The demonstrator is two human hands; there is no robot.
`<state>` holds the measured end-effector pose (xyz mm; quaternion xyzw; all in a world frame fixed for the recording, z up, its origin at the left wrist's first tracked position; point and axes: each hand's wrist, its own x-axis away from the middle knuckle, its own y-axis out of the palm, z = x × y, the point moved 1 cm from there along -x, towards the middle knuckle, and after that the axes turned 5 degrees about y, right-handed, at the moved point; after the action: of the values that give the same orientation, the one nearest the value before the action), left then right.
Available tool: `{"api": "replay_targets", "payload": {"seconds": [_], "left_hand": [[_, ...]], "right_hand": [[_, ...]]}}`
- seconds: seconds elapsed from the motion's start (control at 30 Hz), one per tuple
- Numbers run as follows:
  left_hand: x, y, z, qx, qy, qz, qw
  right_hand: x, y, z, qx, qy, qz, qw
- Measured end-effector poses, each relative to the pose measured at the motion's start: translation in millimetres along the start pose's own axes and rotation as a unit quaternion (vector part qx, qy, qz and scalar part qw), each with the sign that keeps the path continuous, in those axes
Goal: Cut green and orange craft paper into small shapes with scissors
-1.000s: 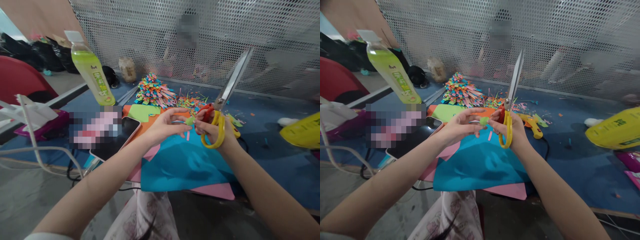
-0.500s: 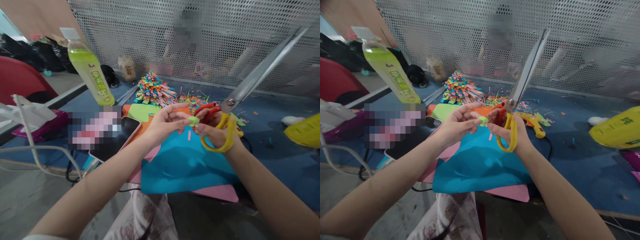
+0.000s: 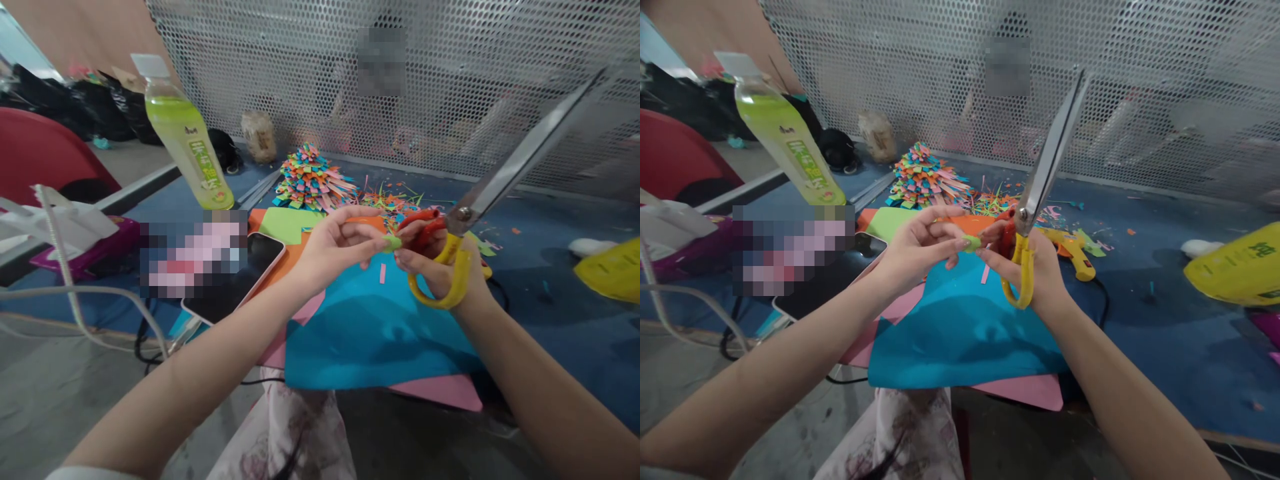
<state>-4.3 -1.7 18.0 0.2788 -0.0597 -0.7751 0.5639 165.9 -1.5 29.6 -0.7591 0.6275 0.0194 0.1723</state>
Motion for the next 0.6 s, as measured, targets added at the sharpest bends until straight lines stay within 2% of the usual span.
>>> {"api": "replay_targets", "payload": {"seconds": [0.2,0.4,0.6], "left_hand": [[1.3,1.1,1.0,0.040,-0.053,-0.020,0.998],[-1.4,-0.3,1.9,0.042,-0.032,0.017,0.998],[-1.1,1.7,1.5,0.005,-0.008,0.010,1.000]], "right_hand": [[1.7,-0.3,-0.5,0.038,-0.035,0.024,0.998],[5.1,2.4,-6.3,0.036,-0.025,0.004,0.999],[5.0,3.2,-4.3,0.047,-0.030,0.017,0.998]]}}
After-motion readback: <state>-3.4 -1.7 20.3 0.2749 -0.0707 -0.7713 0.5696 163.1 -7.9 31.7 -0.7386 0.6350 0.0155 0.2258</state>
